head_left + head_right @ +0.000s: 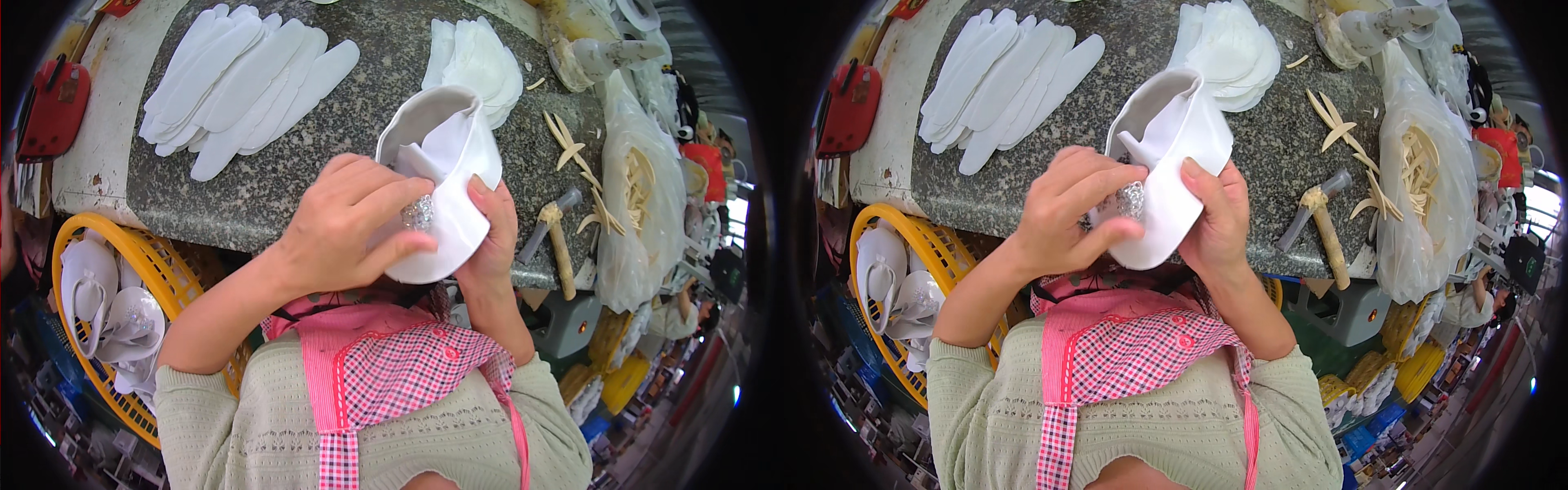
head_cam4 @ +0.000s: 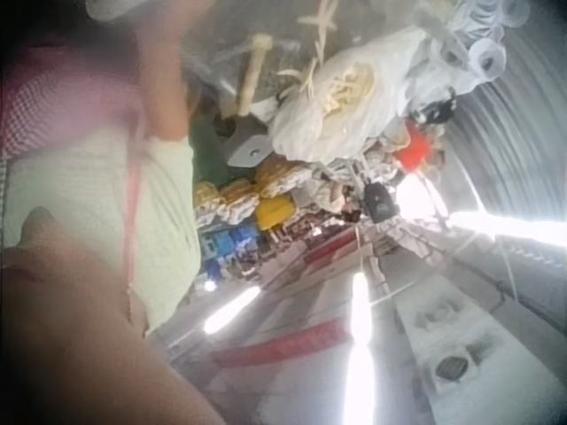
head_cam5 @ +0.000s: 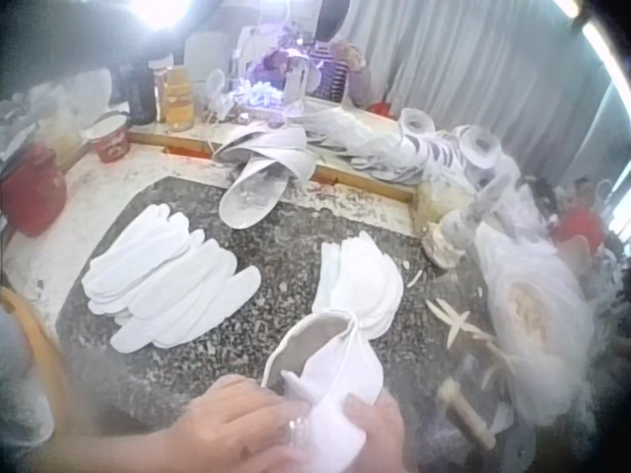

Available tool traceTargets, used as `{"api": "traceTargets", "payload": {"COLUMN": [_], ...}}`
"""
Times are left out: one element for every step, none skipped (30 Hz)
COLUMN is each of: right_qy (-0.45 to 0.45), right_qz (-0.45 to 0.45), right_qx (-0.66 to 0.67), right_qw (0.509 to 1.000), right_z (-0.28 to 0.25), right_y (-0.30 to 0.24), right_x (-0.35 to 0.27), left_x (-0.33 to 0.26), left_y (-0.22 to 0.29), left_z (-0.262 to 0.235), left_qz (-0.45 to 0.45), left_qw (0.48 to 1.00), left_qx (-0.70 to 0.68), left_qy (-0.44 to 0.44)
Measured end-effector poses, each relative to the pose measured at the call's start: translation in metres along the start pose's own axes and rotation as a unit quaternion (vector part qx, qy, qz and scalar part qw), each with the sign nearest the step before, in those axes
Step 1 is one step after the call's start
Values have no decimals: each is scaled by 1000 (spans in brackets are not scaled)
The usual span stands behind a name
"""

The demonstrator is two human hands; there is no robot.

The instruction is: The person assembles footwear uppers by hand, taking shoe upper components, attaching lining pieces and padding inserts to them, and pressing the parts together.

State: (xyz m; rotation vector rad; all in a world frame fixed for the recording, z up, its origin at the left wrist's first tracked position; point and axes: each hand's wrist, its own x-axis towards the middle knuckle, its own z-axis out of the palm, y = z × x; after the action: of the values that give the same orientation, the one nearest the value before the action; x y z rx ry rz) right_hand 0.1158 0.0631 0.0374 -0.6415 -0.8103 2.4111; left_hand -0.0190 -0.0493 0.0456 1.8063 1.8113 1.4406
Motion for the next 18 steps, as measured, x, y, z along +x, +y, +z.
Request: {"api": "traceTargets", "payload": {"right_qy": [-4, -4, 1, 1, -17, -35, -1, 0, -14, -27, -27, -57, -86, -86, -93, -100, -100, -78], "right_qz": [-43, -87, -108, -109, -155, -199, -223, -224, -262, -298, -298, -349, -396, -395, -398, -401, -400, -257], "right_qx": [-38, -75, -100, -100, -183, -265, -328, -328, -396, -462, -462, -517, -567, -568, -591, -613, -613, -462], "right_qw": [998, 993, 989, 989, 971, 943, 918, 918, 880, 835, 835, 780, 717, 717, 695, 673, 674, 845], "right_z": [2, 2, 0, -3, -7, -12, -16, -20, -22, -24, -22, -19, -16, -15, -14, -13, -13, -14], "right_y": [2, 4, 5, 5, 5, 5, 6, 6, 6, 6, 5, 4, 2, 1, -1, -2, -3, -6], "right_x": [-2, -3, -3, -3, -4, -5, -5, -4, -3, -2, 1, 5, 7, 7, 6, 6, 3, -1], "left_x": [-3, -2, 1, 4, 6, 9, 11, 12, 13, 14, 12, 8, 6, 6, 6, 7, 9, 12], "left_y": [-3, -3, -2, -1, -1, -2, -3, -5, -7, -8, -6, -4, -3, -4, -6, -9, -10, -10], "left_z": [9, 8, 5, 3, 0, -2, -5, -8, -11, -12, -9, -3, 0, 1, 1, 1, -2, -8], "left_qz": [-7, -6, -9, -12, -12, -15, -18, -17, -18, -19, -20, -54, -88, -88, -75, -62, -62, -80], "left_qw": [1000, 1000, 1000, 999, 999, 996, 990, 990, 989, 987, 987, 992, 993, 993, 992, 992, 992, 982], "left_qx": [-4, -4, 15, 35, 36, 19, 3, 3, -18, -39, -38, -43, -49, -50, -48, -46, -47, -76], "left_qy": [28, 27, -2, -31, -31, -84, -137, -138, -146, -154, -153, -110, -66, -66, -84, -102, -102, -155]}}
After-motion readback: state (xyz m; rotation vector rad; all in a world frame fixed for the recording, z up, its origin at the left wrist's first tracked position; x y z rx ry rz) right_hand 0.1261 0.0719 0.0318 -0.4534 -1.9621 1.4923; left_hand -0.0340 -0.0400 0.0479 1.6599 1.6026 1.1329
